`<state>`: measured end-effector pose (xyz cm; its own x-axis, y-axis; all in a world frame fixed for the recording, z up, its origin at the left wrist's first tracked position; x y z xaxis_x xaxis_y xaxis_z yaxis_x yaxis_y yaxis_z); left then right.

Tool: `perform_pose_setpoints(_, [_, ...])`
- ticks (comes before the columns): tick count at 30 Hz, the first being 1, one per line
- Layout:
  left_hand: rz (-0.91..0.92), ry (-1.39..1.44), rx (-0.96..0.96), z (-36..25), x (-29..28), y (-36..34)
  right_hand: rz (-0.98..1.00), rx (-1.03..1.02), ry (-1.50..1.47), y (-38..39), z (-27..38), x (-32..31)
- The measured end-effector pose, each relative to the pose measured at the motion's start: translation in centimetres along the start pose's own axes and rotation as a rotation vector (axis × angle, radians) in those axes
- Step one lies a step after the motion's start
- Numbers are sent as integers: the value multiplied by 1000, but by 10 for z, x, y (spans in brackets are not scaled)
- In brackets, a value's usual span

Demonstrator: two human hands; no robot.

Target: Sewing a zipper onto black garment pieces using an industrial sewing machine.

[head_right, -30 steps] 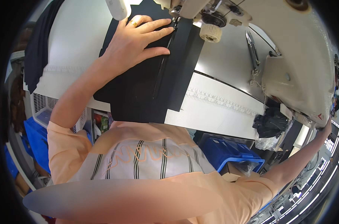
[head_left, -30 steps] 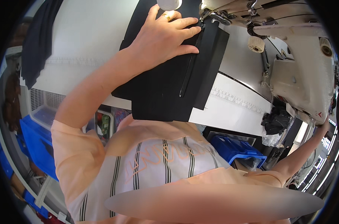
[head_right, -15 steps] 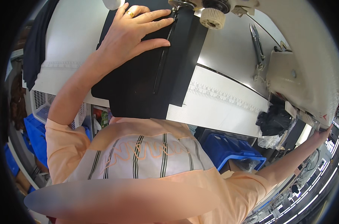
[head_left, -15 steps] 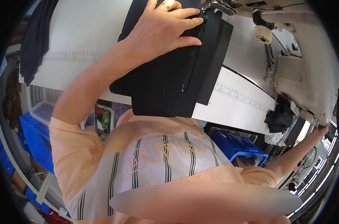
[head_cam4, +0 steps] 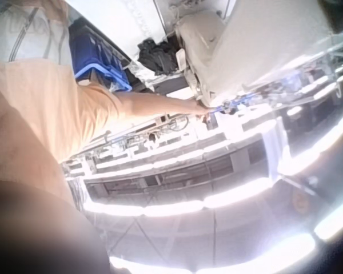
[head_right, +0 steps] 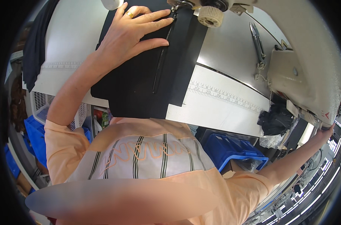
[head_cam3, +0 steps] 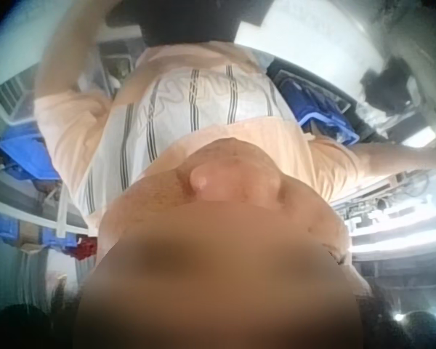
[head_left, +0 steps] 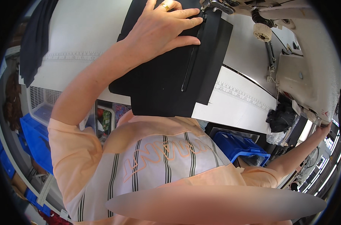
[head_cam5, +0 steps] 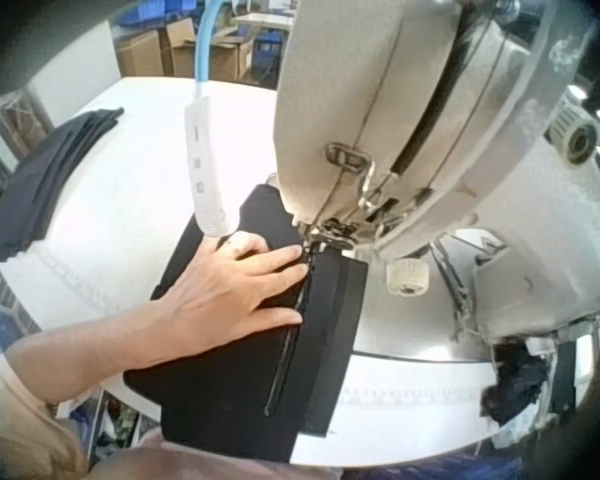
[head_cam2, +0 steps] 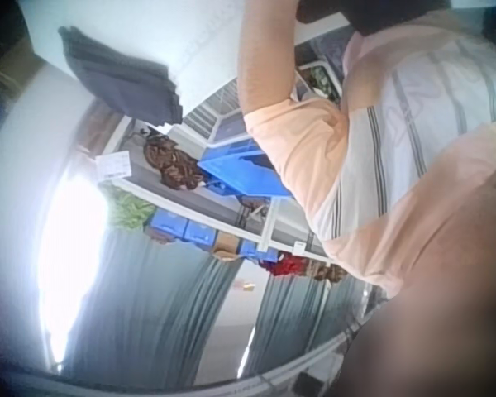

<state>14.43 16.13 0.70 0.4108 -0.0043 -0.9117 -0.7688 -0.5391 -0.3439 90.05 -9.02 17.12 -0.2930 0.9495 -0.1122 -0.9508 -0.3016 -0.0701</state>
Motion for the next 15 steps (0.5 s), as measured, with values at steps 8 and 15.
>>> perform_pose_setpoints(8, [10,30,7,2,-2,-1,56,-26,9,-6,5,2])
perform_pose_setpoints(15, [12,23,26,1,-3,-1,29,-104,-116,15,-6,6])
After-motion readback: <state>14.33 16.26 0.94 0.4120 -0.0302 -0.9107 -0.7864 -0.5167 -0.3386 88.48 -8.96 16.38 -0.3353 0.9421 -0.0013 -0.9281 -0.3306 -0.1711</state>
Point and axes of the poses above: each hand's wrist, its own y-axis away from the middle knuckle, its own x-axis out of the palm, z = x × y, the point moved 5 cm from there along -y, towards the middle knuckle, and after that the axes turned 4 degrees about z, right-handed, at the moved point
